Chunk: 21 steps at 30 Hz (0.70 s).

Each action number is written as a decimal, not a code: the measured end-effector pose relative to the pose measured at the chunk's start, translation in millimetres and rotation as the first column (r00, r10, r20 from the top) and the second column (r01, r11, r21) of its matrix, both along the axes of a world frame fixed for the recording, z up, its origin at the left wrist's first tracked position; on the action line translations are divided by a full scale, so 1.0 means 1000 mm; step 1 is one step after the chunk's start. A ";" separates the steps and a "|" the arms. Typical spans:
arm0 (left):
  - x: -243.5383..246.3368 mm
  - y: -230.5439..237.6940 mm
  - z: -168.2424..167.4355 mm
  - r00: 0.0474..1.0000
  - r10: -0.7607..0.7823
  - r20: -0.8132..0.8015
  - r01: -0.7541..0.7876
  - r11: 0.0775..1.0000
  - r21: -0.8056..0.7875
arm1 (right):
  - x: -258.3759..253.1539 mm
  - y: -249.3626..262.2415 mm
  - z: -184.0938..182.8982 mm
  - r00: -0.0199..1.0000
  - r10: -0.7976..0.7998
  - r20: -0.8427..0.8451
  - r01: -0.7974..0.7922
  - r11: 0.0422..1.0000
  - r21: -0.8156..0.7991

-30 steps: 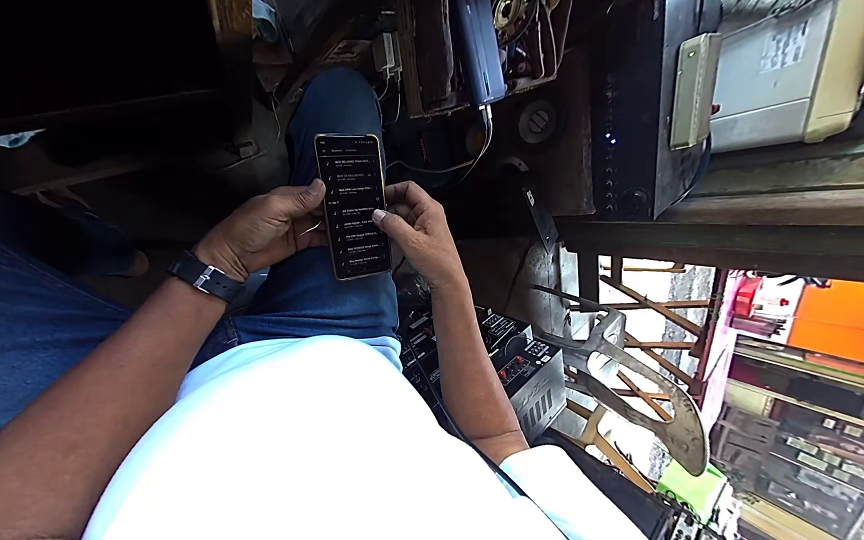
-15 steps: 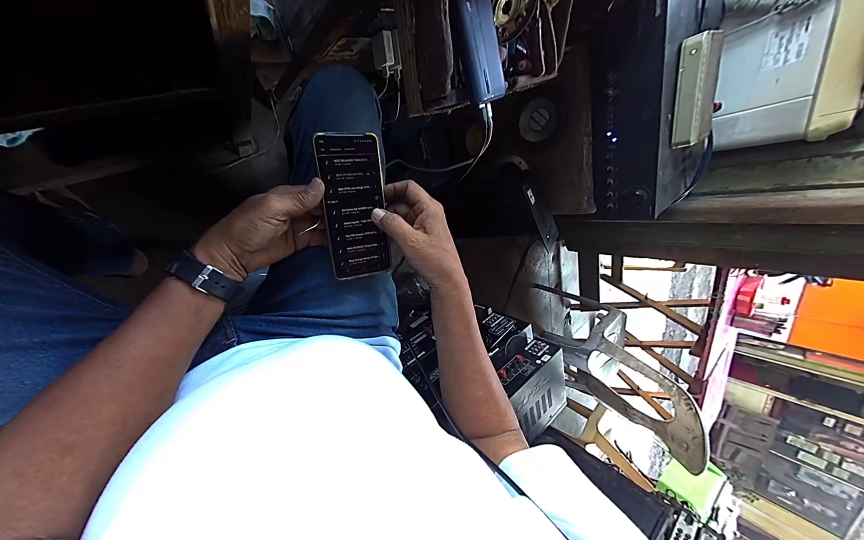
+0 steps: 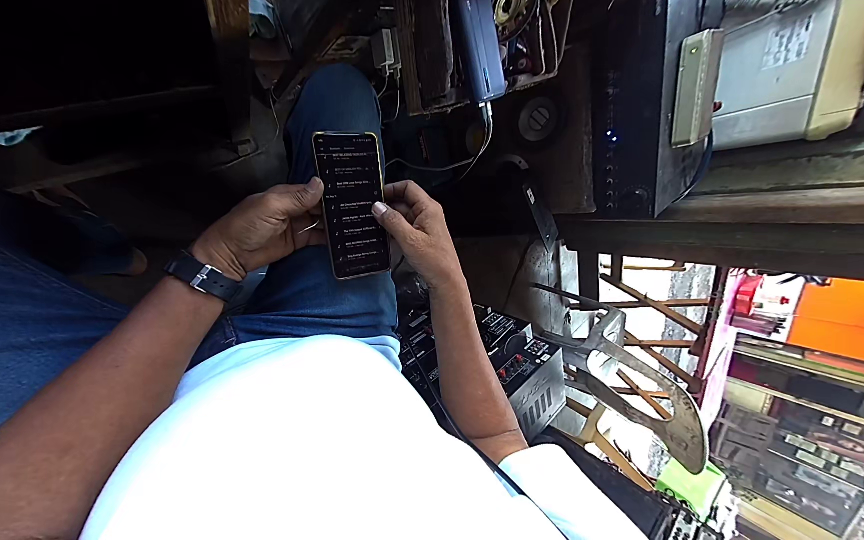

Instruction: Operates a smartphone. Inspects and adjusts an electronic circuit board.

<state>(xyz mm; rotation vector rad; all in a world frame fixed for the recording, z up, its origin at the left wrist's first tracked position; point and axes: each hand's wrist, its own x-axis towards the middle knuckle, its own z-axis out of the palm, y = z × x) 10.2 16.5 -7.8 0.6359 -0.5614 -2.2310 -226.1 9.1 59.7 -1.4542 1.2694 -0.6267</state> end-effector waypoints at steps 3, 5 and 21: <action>0.000 0.000 0.000 1.000 -0.002 -0.005 0.002 1.000 -0.005 | -0.002 0.001 0.002 0.998 0.029 0.048 -0.031 0.999 0.038; 0.000 0.000 0.000 1.000 -0.004 -0.005 0.004 1.000 -0.006 | -0.005 0.001 0.002 0.995 0.052 0.083 -0.057 0.997 0.059; 0.000 0.000 0.002 1.000 0.001 -0.010 -0.001 1.000 0.006 | -0.012 0.002 0.000 0.976 0.124 0.180 -0.147 0.982 0.121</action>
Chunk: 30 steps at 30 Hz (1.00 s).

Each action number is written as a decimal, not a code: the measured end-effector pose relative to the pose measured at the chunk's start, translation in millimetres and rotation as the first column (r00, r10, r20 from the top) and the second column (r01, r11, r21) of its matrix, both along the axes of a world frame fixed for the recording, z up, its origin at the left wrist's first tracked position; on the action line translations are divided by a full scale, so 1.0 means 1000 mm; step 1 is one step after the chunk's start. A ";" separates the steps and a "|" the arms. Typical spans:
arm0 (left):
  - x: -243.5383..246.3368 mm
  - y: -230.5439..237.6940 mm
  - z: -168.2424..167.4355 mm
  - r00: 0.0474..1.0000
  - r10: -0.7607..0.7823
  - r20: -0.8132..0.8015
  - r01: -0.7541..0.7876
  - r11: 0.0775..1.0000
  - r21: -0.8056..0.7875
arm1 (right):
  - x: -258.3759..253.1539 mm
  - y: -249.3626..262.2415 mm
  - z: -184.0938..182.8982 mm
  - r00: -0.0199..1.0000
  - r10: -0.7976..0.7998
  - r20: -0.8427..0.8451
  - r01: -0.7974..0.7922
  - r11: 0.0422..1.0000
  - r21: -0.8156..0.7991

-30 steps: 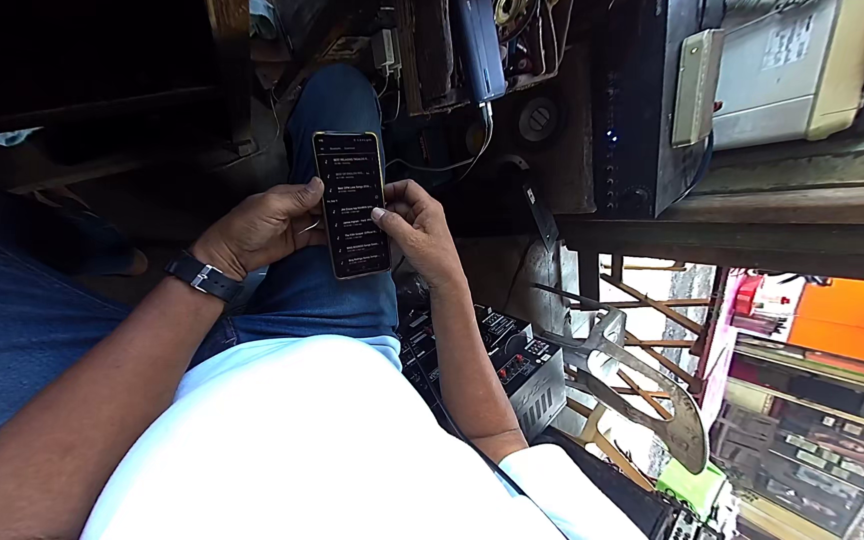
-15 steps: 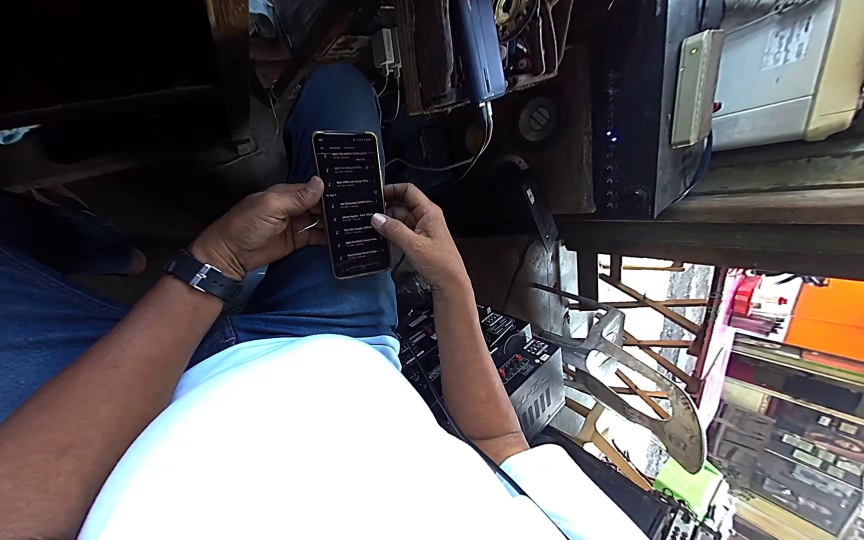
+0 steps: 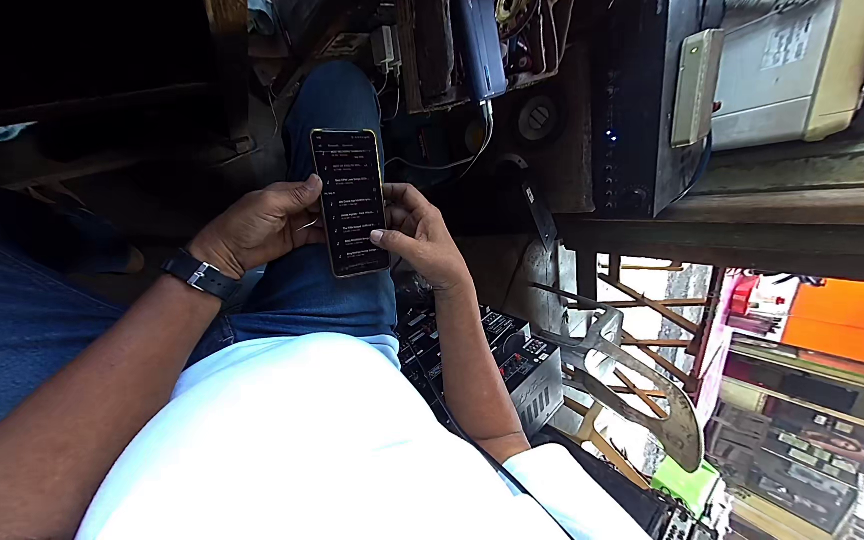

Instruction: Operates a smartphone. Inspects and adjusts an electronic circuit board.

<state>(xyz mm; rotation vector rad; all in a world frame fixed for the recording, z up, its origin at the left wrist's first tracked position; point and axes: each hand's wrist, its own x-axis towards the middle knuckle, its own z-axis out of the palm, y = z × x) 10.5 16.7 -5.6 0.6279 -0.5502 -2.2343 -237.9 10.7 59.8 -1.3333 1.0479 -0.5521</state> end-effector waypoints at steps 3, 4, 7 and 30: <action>0.000 0.000 -0.001 1.000 0.002 0.002 -0.002 1.000 0.006 | 0.000 0.000 0.000 1.000 0.003 -0.007 -0.003 1.000 -0.002; 0.000 0.000 -0.001 1.000 0.002 0.002 -0.002 1.000 0.008 | 0.000 0.000 0.000 1.000 0.006 -0.007 -0.006 1.000 -0.002; 0.000 0.000 0.000 1.000 0.000 0.002 0.000 1.000 0.013 | 0.000 0.000 0.001 1.000 0.005 0.000 -0.005 1.000 -0.007; 0.000 0.000 -0.002 1.000 -0.003 -0.003 0.003 1.000 -0.021 | -0.010 0.001 0.001 0.998 0.061 0.012 -0.061 0.998 0.002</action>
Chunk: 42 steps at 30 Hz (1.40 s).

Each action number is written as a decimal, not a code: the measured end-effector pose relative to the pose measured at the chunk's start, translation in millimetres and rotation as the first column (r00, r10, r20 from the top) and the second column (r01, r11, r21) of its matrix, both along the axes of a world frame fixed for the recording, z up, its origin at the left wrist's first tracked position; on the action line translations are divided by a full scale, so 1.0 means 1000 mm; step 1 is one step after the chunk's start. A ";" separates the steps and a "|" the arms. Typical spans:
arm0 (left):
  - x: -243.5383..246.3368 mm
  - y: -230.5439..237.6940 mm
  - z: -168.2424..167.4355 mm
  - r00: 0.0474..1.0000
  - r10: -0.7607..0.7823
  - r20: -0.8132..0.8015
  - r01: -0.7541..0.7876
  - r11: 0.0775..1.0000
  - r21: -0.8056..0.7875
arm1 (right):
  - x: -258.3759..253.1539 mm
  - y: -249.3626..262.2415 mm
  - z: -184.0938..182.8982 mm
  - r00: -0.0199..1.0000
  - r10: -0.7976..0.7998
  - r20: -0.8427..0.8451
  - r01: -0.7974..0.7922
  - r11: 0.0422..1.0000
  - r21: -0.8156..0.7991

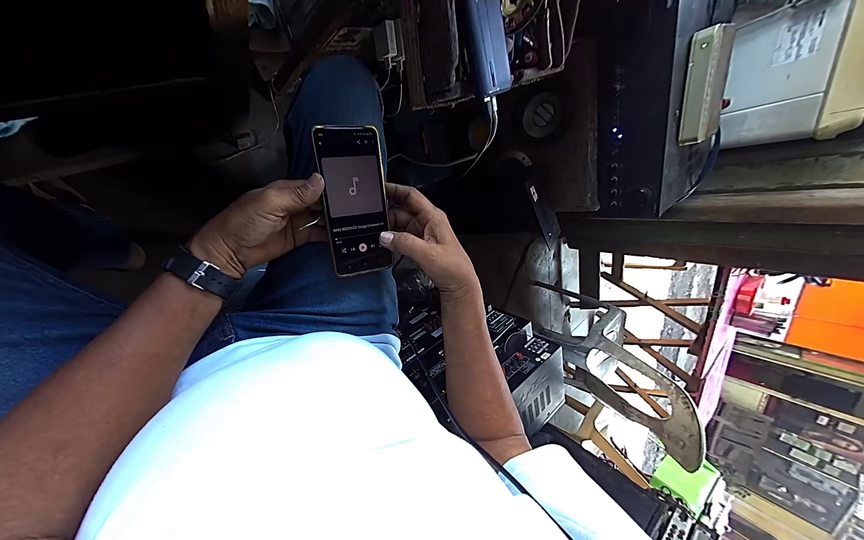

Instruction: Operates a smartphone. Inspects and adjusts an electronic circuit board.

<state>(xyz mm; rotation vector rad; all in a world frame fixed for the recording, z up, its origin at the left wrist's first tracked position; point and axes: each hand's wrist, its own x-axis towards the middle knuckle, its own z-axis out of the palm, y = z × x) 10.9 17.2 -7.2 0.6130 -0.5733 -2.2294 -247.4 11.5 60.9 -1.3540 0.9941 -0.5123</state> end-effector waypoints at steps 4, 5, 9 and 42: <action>0.000 0.000 -0.001 1.000 -0.001 0.003 0.001 1.000 0.005 | -0.006 0.003 0.000 0.998 0.062 0.020 -0.062 0.998 0.028; 0.000 0.000 -0.002 1.000 -0.003 -0.003 0.003 1.000 0.000 | -0.007 0.003 0.000 0.997 0.073 0.031 -0.074 0.997 0.037; 0.000 0.000 -0.002 1.000 -0.003 -0.011 0.003 1.000 -0.013 | -0.009 0.006 -0.001 0.994 0.095 0.053 -0.098 0.993 0.064; -0.019 0.022 0.023 0.941 0.313 0.131 -0.302 0.948 -0.097 | 0.046 0.027 0.026 0.777 -0.253 -0.576 0.106 0.955 -0.277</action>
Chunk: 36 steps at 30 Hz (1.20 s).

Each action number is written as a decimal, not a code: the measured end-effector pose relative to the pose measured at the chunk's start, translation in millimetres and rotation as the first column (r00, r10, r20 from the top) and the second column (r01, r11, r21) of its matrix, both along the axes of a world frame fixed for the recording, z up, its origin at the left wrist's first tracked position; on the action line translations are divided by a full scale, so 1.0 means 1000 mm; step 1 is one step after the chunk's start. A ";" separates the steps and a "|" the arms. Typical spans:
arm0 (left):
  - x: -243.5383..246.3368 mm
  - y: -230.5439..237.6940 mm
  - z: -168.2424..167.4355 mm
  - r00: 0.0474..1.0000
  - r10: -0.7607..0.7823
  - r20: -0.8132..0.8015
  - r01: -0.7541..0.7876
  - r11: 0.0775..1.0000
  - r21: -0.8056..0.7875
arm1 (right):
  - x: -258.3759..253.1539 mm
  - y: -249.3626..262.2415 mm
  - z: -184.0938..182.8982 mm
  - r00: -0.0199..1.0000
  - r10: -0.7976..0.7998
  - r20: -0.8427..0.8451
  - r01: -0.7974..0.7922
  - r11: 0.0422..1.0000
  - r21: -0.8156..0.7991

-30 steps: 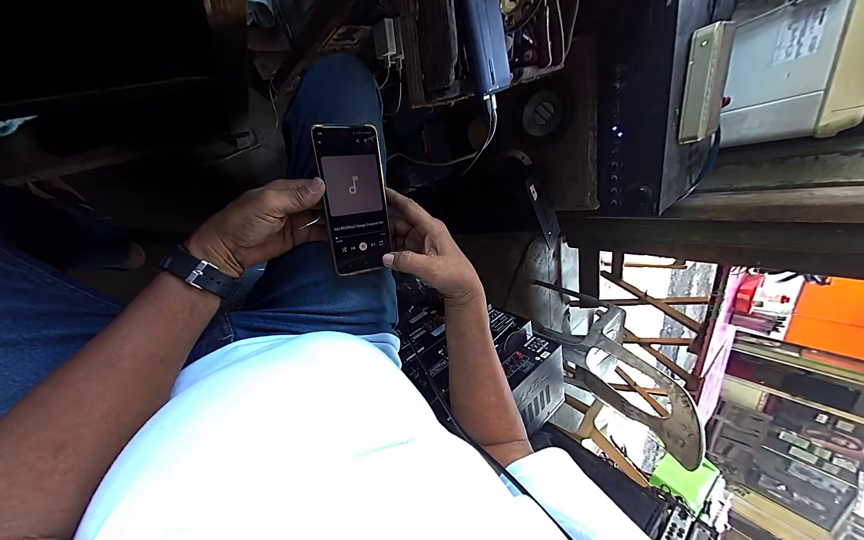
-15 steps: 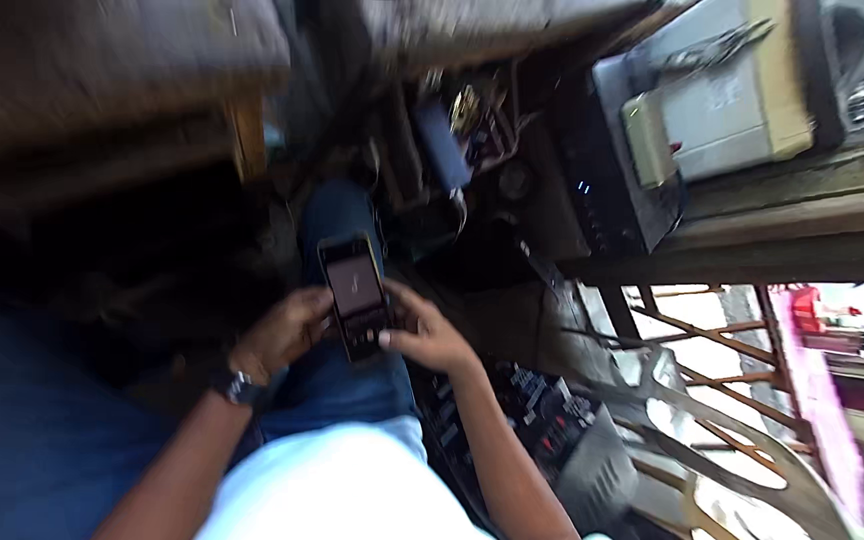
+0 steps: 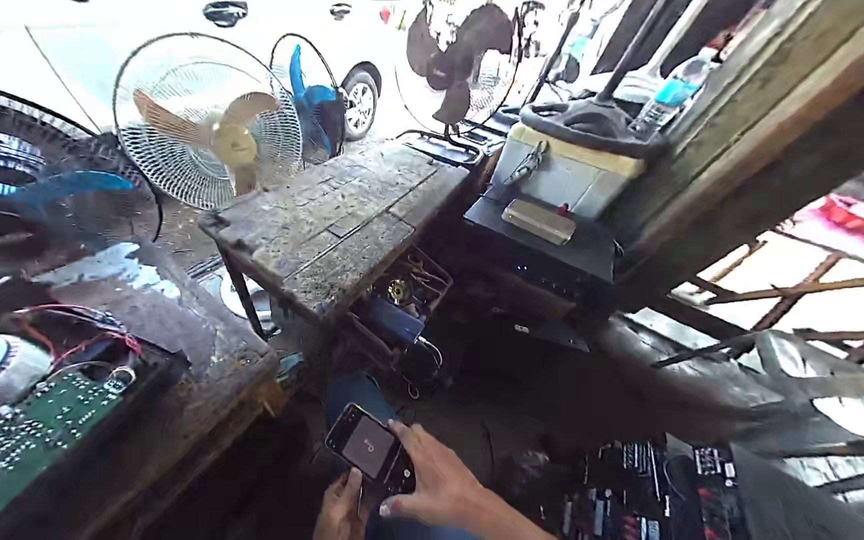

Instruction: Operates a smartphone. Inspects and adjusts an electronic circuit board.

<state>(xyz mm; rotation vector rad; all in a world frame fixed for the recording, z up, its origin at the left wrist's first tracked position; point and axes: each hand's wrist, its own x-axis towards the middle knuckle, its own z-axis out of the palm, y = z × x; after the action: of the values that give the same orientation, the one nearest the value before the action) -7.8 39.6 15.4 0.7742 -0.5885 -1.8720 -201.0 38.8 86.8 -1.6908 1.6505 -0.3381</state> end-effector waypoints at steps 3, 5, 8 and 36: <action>-0.002 -0.005 0.009 0.998 0.014 0.067 -0.010 0.998 -0.058 | 0.003 -0.003 0.008 0.999 -0.026 0.047 0.031 0.992 -0.121; -0.004 -0.002 0.018 0.995 0.004 0.101 0.006 0.995 -0.101 | 0.005 0.001 0.015 0.995 -0.048 0.092 0.062 0.985 -0.159; 0.000 -0.001 0.027 0.987 -0.034 0.156 0.052 0.992 -0.115 | 0.006 0.006 0.015 0.984 -0.106 0.143 0.129 0.978 -0.162; 0.160 0.029 0.013 0.493 -0.100 0.864 0.154 0.988 0.026 | 0.036 0.010 -0.012 0.994 0.013 0.107 0.013 0.971 -0.240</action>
<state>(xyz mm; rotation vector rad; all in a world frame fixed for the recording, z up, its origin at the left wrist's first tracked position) 152.1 68.4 28.6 1.7059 -1.3560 -1.4570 -164.8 49.1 74.9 -1.8141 1.5807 -0.6416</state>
